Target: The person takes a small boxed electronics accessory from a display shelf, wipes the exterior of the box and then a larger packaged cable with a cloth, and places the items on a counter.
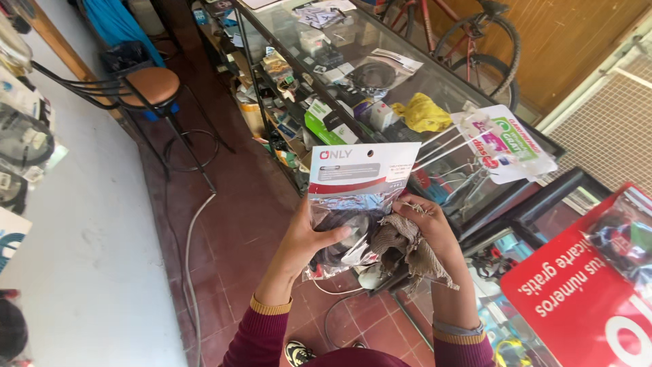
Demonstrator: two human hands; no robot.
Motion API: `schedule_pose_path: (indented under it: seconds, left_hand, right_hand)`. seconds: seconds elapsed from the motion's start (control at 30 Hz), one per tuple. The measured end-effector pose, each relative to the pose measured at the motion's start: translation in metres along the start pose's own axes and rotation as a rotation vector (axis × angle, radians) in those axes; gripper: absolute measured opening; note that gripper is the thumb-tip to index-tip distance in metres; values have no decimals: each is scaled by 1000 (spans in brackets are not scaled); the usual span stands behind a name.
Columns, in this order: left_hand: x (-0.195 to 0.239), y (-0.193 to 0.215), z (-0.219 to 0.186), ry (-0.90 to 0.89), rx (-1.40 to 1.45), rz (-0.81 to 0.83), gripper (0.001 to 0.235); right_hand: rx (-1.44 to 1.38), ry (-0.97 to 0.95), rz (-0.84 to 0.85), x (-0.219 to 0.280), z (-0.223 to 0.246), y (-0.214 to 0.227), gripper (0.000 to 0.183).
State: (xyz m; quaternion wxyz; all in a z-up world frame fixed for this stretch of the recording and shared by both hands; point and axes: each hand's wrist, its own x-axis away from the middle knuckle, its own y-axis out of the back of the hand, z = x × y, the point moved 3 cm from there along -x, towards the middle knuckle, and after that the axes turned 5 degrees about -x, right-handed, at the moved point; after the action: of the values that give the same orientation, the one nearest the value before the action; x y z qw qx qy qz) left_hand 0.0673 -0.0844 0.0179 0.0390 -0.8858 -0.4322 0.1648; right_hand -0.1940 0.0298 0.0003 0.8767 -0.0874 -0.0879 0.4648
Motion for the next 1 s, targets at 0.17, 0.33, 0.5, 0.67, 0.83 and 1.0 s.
schedule_pose_path:
  seconds: [0.17,0.33,0.5,0.67,0.83,1.0]
  left_hand:
    - [17,-31,33,50,97,21,107]
    - [31,-46,41,58,127,-104,95]
    - [38,-52,27,47,149,-176,94]
    - [41,-40,38,15,100,-191,87]
    - [36,-37,73,0,43,-143,79]
    - [44,-33,23,-51,-112,-119,80]
  right_hand:
    - [55,-22,100,0,11,40,9]
    - [98,-74,193,0,0,57,13]
    - [231,-42,137,21,16,69,42]
    - [107,640,-182,51,65,33,63]
    - [331,835,5,87,82,-91,67]
    - [560,999,219,82,55,-118,41]
